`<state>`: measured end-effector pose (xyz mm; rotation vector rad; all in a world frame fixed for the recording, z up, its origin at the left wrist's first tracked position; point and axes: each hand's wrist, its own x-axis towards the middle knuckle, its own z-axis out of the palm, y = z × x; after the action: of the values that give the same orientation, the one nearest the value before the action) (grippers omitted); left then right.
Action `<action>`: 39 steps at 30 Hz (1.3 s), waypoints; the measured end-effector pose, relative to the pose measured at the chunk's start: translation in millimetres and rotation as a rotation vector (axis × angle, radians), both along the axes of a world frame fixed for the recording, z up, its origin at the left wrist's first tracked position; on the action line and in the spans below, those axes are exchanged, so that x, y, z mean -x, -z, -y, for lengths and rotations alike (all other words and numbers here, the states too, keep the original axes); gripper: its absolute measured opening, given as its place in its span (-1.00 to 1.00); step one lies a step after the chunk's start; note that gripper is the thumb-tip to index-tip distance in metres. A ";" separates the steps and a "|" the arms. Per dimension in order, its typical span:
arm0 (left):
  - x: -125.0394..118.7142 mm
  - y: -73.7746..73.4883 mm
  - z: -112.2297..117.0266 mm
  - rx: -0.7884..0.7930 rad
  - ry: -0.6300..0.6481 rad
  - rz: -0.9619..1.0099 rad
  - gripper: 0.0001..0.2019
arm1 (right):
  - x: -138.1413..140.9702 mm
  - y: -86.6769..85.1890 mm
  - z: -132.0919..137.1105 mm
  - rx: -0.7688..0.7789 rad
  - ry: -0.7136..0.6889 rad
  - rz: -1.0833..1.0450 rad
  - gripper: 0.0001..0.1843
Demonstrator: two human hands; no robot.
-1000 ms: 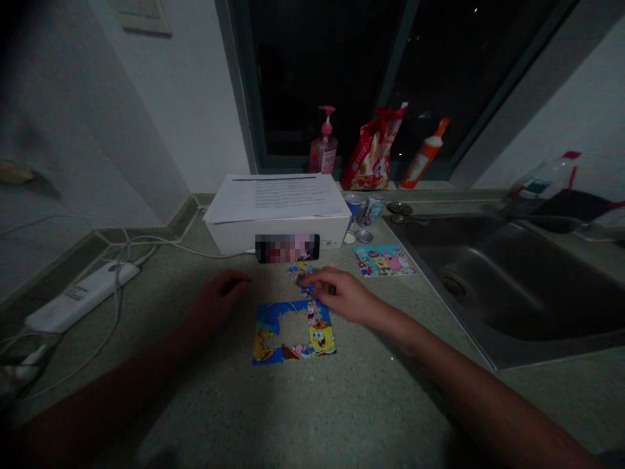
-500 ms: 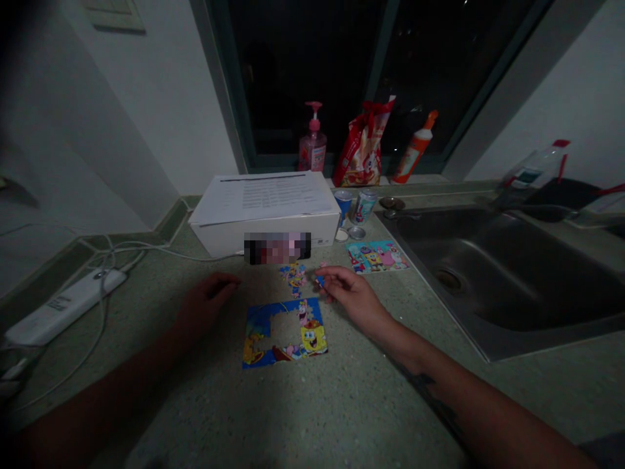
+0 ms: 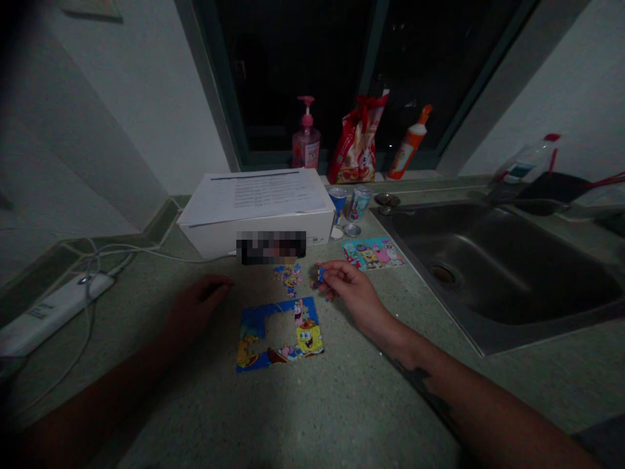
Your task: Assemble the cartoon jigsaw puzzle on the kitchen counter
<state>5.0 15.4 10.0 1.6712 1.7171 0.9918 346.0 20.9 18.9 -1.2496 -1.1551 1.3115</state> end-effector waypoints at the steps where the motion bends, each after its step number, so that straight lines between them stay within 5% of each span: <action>1: 0.1 0.3 -0.1 -0.002 -0.004 0.000 -0.71 | -0.2 -0.7 0.0 0.006 0.003 0.006 -0.56; 39: -0.2 -1.8 0.0 0.038 -0.007 -0.003 -0.65 | -0.5 -2.4 -1.0 0.010 0.056 0.190 -0.70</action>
<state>5.2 15.4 11.8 1.6442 1.7344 0.9549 346.6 21.9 21.4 -1.4279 -1.2376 1.1781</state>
